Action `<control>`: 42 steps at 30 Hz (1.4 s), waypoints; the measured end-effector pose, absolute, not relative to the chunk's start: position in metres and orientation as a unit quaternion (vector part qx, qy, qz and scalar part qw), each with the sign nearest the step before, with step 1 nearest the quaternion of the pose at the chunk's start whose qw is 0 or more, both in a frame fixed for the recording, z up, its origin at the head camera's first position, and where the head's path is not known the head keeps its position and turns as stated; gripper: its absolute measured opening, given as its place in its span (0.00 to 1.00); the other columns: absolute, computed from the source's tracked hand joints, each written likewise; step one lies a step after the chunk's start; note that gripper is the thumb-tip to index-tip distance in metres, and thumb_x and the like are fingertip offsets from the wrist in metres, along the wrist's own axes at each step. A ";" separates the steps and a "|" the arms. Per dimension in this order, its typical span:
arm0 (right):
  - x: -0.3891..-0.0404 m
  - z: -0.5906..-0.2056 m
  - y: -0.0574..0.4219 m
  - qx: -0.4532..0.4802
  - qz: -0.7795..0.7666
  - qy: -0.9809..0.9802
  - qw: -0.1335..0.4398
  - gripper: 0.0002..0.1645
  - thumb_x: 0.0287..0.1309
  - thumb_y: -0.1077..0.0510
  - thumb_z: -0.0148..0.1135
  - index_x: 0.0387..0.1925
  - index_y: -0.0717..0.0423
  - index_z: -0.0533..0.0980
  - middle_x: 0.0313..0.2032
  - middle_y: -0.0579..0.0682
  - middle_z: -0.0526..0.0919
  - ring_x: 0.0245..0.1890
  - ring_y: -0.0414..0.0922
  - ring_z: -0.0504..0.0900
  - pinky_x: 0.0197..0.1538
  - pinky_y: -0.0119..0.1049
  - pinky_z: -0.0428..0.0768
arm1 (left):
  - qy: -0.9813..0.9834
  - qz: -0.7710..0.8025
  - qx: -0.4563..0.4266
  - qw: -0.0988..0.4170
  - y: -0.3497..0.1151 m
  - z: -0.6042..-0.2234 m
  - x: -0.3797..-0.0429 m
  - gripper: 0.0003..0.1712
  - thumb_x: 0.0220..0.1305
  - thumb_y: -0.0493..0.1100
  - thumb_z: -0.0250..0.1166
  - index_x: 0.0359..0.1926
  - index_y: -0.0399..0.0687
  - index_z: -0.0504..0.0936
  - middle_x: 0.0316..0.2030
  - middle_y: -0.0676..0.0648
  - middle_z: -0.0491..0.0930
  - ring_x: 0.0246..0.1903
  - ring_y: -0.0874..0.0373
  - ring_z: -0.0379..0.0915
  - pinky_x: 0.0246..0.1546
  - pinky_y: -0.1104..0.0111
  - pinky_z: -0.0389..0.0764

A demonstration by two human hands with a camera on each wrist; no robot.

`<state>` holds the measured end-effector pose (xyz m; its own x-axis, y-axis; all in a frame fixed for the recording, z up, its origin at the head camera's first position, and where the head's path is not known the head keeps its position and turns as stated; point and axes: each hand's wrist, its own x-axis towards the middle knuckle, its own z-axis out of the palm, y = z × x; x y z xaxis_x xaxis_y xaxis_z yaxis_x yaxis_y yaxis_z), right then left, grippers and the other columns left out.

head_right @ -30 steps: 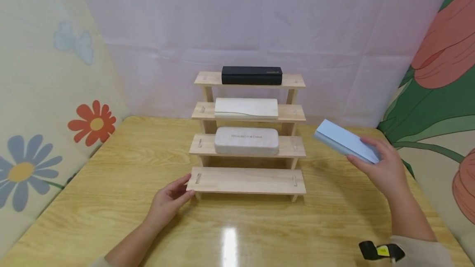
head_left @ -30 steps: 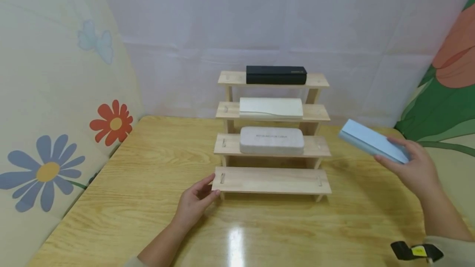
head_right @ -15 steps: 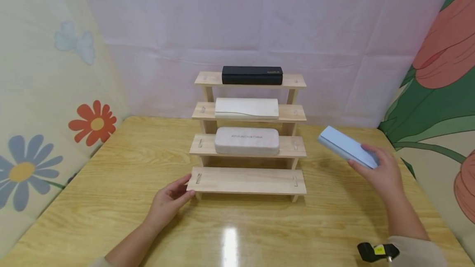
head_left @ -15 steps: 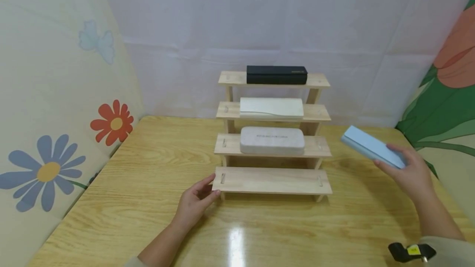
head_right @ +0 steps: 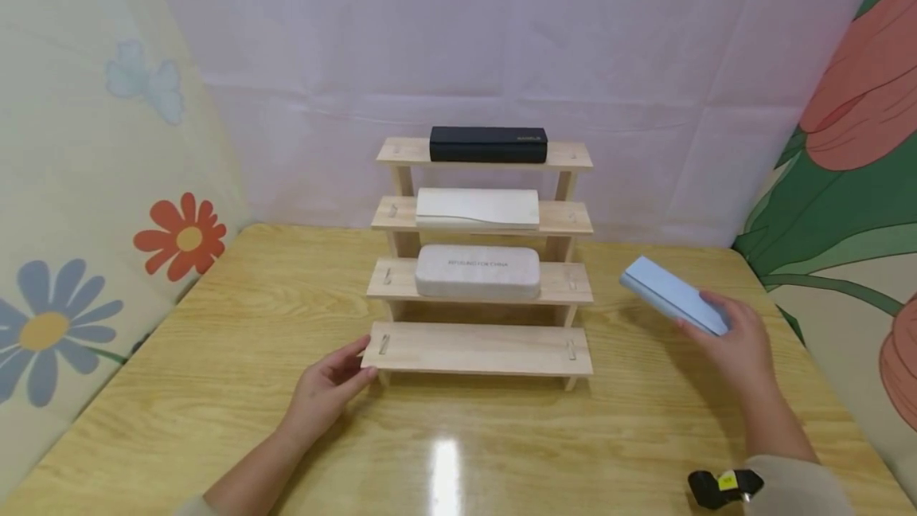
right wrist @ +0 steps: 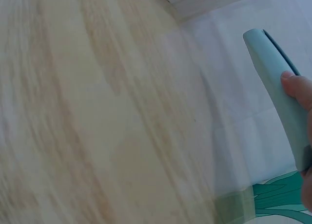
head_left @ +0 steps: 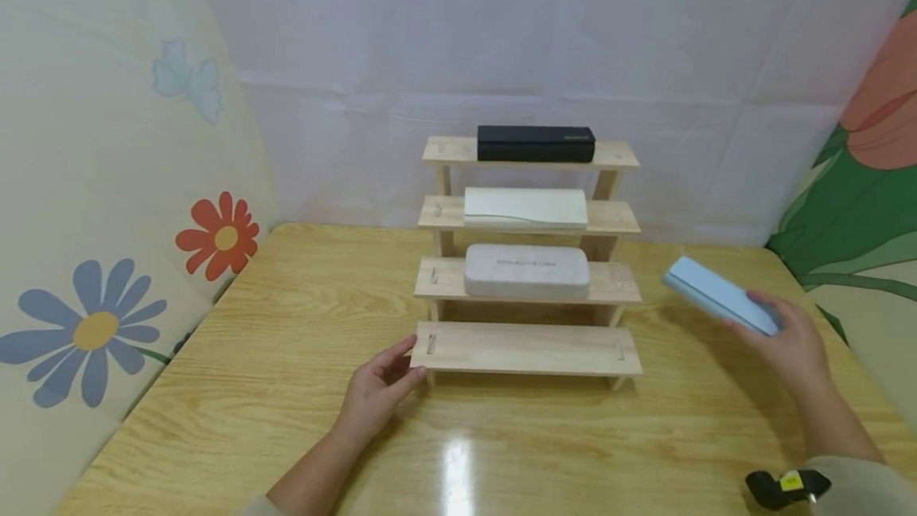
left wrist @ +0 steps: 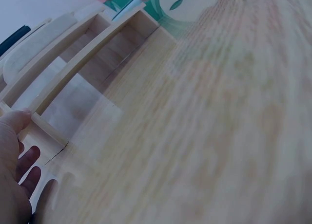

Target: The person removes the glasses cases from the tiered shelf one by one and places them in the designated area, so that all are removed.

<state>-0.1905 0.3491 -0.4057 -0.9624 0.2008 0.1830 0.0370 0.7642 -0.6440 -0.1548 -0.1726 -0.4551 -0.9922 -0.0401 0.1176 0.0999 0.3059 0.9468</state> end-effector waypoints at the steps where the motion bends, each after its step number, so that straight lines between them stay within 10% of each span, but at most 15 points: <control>1: -0.191 -0.407 0.350 -0.065 0.338 -0.931 0.119 0.41 0.64 0.47 0.62 0.67 0.71 0.62 0.64 0.79 0.60 0.60 0.74 0.60 0.53 0.68 0.63 | -0.805 -0.590 -0.019 0.058 -0.172 -0.455 -0.155 0.28 0.58 0.35 0.71 0.60 0.37 0.77 0.50 0.36 0.83 0.40 0.67 0.79 0.42 0.77 0.80; 42: -0.195 -0.446 0.363 -0.080 0.321 -0.940 0.082 0.43 0.64 0.43 0.60 0.66 0.72 0.62 0.63 0.80 0.60 0.61 0.76 0.59 0.59 0.69 0.59 | -0.805 -0.591 -0.015 0.052 -0.172 -0.450 -0.154 0.29 0.59 0.37 0.71 0.61 0.37 0.76 0.50 0.36 0.83 0.40 0.65 0.79 0.41 0.78 0.80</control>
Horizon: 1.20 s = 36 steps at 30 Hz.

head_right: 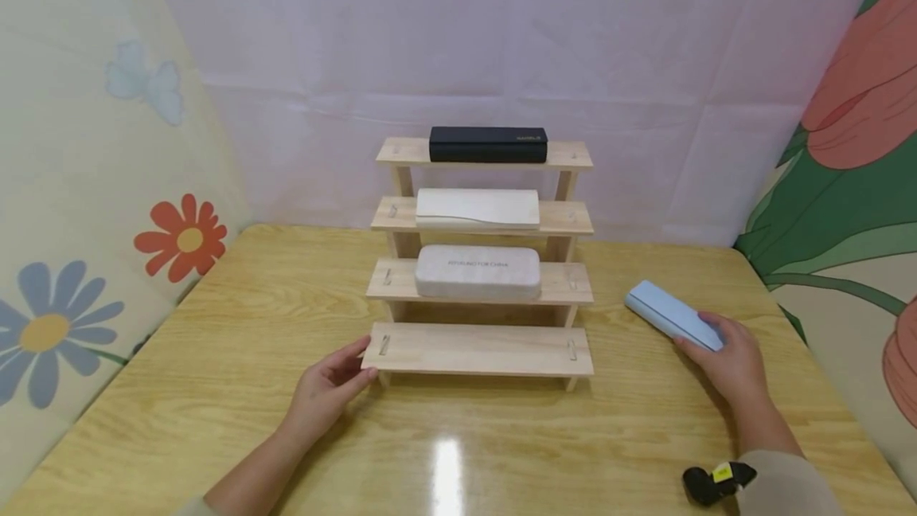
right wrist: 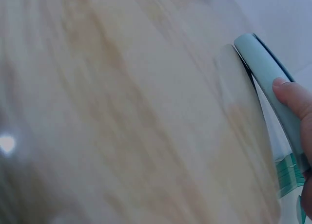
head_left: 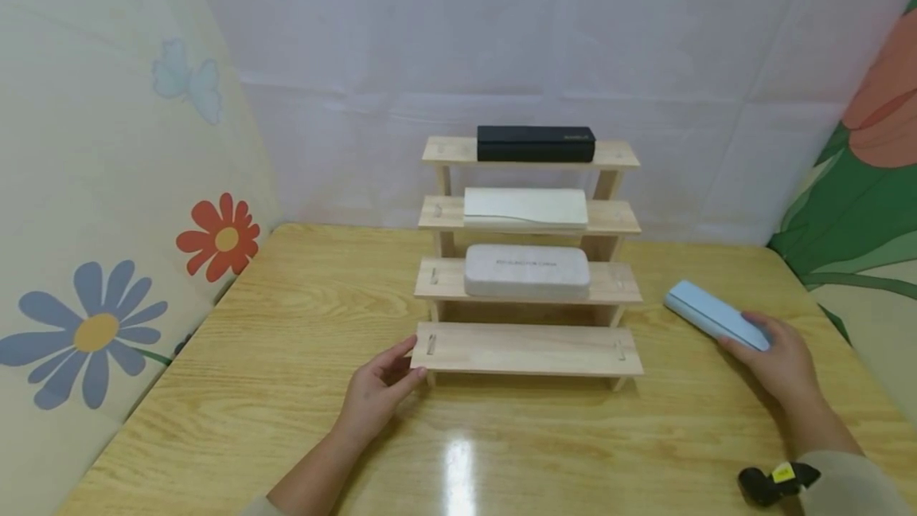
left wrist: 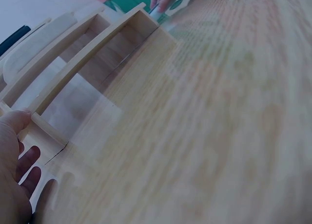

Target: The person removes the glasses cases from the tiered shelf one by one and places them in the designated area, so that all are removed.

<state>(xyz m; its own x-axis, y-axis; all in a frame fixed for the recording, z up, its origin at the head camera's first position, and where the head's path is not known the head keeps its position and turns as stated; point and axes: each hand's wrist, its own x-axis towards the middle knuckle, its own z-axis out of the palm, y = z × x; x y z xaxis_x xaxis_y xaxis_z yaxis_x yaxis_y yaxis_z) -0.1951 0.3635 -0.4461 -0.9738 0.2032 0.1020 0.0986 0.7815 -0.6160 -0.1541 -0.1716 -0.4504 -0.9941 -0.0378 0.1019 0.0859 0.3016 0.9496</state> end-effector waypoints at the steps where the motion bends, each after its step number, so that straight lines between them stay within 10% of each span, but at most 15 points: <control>1: -0.195 -0.447 0.364 -0.078 0.321 -0.940 0.083 0.43 0.64 0.43 0.60 0.66 0.72 0.62 0.63 0.80 0.60 0.61 0.76 0.59 0.59 0.69 0.59 | -0.805 -0.591 -0.015 0.052 -0.172 -0.450 -0.154 0.29 0.59 0.37 0.71 0.61 0.37 0.76 0.50 0.36 0.84 0.40 0.65 0.79 0.41 0.77 0.80; 36: -0.198 -0.452 0.372 -0.071 0.309 -0.946 0.062 0.45 0.64 0.42 0.61 0.68 0.70 0.60 0.65 0.80 0.59 0.62 0.77 0.58 0.61 0.70 0.58 | -0.807 -0.588 -0.018 0.058 -0.171 -0.451 -0.153 0.29 0.58 0.37 0.71 0.60 0.38 0.77 0.46 0.37 0.85 0.40 0.66 0.79 0.42 0.77 0.80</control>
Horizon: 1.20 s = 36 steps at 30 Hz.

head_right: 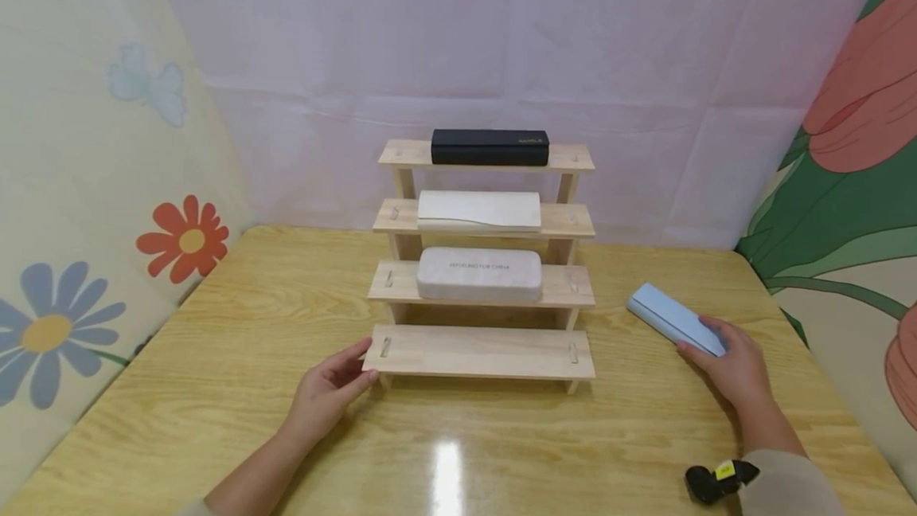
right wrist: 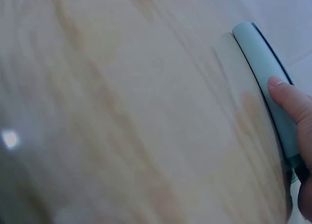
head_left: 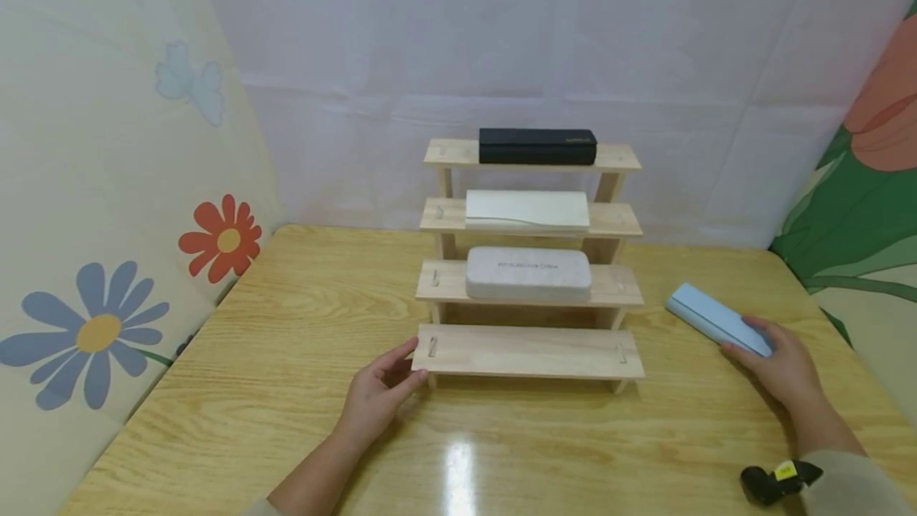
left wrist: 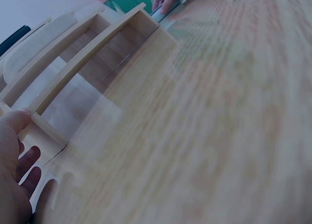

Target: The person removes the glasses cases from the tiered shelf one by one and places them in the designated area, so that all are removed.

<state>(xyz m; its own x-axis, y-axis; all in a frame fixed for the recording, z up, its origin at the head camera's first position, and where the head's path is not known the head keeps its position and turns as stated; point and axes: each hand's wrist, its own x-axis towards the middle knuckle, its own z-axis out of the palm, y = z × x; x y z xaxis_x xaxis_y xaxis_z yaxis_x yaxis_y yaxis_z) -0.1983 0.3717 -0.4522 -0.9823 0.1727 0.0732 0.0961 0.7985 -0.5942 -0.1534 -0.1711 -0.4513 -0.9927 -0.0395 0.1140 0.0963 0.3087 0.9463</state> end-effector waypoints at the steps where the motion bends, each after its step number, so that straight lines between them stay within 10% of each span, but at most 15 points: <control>1: -0.199 -0.452 0.372 -0.071 0.310 -0.946 0.061 0.45 0.64 0.42 0.61 0.68 0.70 0.60 0.65 0.80 0.59 0.62 0.77 0.58 0.61 0.70 0.58 | -0.807 -0.588 -0.018 0.057 -0.171 -0.451 -0.153 0.29 0.58 0.37 0.71 0.60 0.37 0.77 0.46 0.37 0.85 0.40 0.66 0.79 0.42 0.77 0.80; 36: -0.200 -0.434 0.366 -0.100 0.353 -0.929 0.048 0.50 0.66 0.37 0.55 0.73 0.67 0.51 0.70 0.78 0.50 0.66 0.77 0.52 0.62 0.72 0.56 | -0.802 -0.595 -0.019 0.056 -0.170 -0.448 -0.152 0.28 0.58 0.36 0.71 0.60 0.36 0.77 0.48 0.36 0.84 0.40 0.67 0.79 0.41 0.77 0.80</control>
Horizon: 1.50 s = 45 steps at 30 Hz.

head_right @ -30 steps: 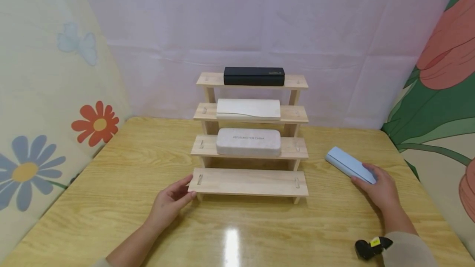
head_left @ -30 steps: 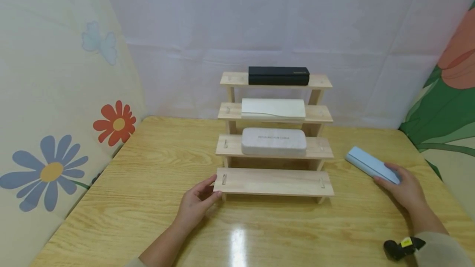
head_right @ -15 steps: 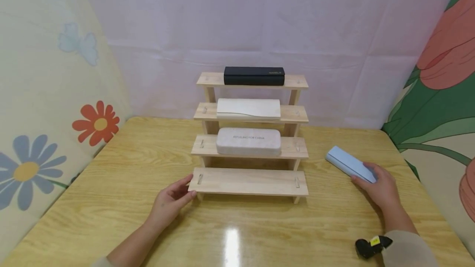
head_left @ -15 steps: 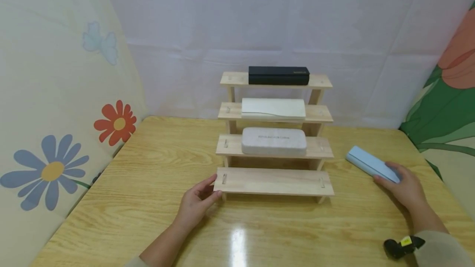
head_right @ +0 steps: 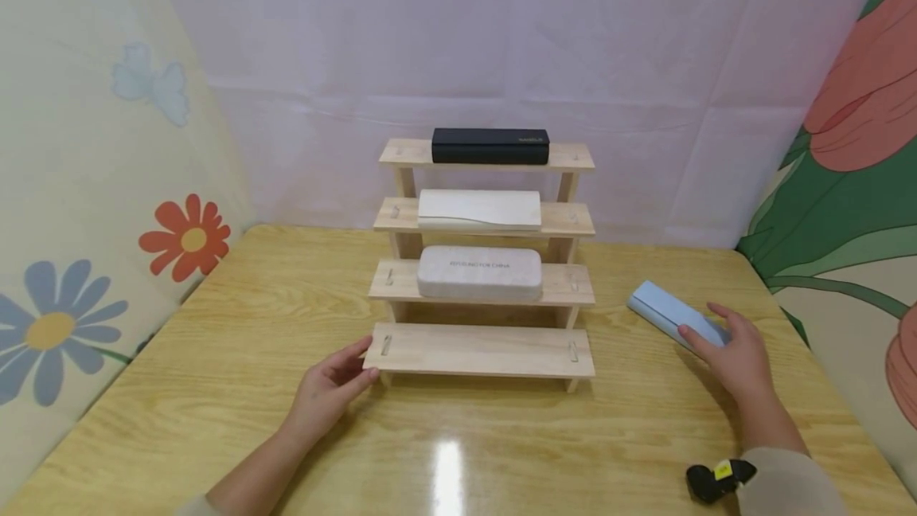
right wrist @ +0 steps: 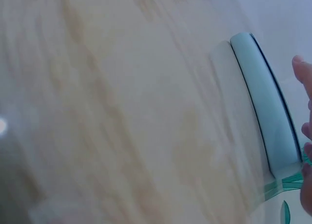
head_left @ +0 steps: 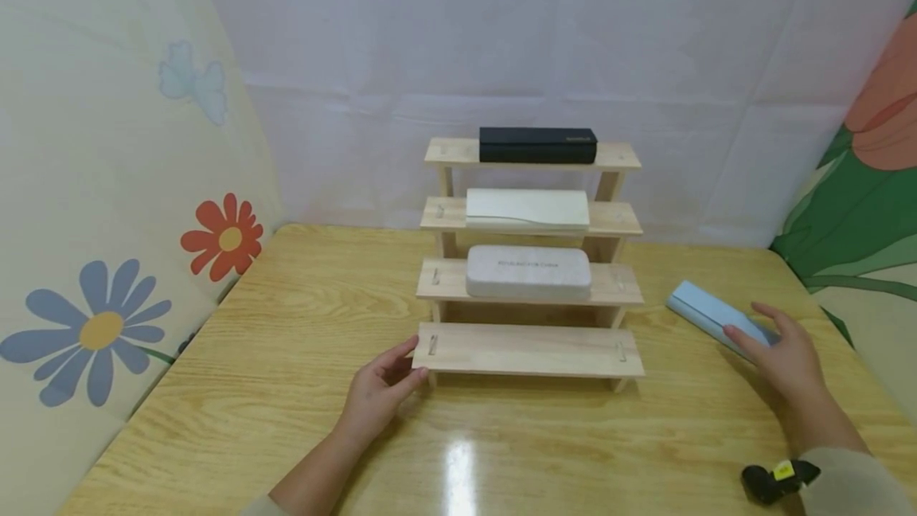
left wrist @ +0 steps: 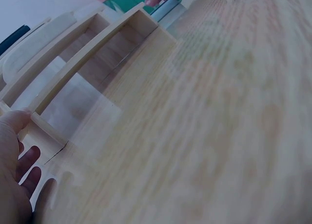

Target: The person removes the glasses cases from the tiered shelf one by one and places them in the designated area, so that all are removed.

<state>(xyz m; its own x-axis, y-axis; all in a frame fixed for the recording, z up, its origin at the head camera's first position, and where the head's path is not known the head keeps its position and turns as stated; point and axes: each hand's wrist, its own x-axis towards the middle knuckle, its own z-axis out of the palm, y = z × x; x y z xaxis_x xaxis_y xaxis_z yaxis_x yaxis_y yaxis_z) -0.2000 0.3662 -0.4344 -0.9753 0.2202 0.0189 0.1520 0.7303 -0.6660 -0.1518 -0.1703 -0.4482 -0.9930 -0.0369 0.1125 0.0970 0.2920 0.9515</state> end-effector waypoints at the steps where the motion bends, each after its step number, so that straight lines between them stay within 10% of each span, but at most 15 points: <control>1: -0.200 -0.433 0.365 -0.102 0.355 -0.928 0.050 0.50 0.66 0.37 0.55 0.73 0.66 0.51 0.70 0.78 0.49 0.67 0.77 0.51 0.62 0.73 0.56 | -0.802 -0.594 -0.019 0.056 -0.170 -0.448 -0.152 0.28 0.58 0.36 0.71 0.60 0.36 0.77 0.48 0.36 0.84 0.40 0.67 0.79 0.41 0.77 0.80; 21: -0.199 -0.411 0.347 -0.070 0.393 -0.915 0.059 0.51 0.66 0.37 0.56 0.76 0.59 0.48 0.75 0.71 0.42 0.71 0.75 0.42 0.63 0.76 0.50 | -0.798 -0.600 -0.022 0.058 -0.170 -0.450 -0.153 0.28 0.58 0.34 0.71 0.60 0.35 0.77 0.50 0.35 0.83 0.39 0.69 0.79 0.42 0.78 0.80; 45: -0.200 -0.379 0.308 0.001 0.415 -0.905 0.089 0.48 0.65 0.44 0.61 0.74 0.61 0.52 0.72 0.71 0.55 0.67 0.73 0.55 0.63 0.71 0.58 | -0.783 -0.619 -0.026 0.051 -0.170 -0.451 -0.153 0.29 0.58 0.34 0.70 0.61 0.35 0.76 0.51 0.34 0.82 0.41 0.67 0.79 0.41 0.77 0.80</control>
<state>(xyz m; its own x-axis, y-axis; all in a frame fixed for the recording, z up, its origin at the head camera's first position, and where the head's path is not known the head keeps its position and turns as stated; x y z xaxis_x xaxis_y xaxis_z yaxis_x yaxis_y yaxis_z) -0.1997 0.3081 -0.3788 -0.9841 0.0713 0.1626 -0.0767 0.6551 -0.7516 -0.1531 -0.1705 -0.4512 -0.9934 -0.0234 0.1119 0.1035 0.2320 0.9672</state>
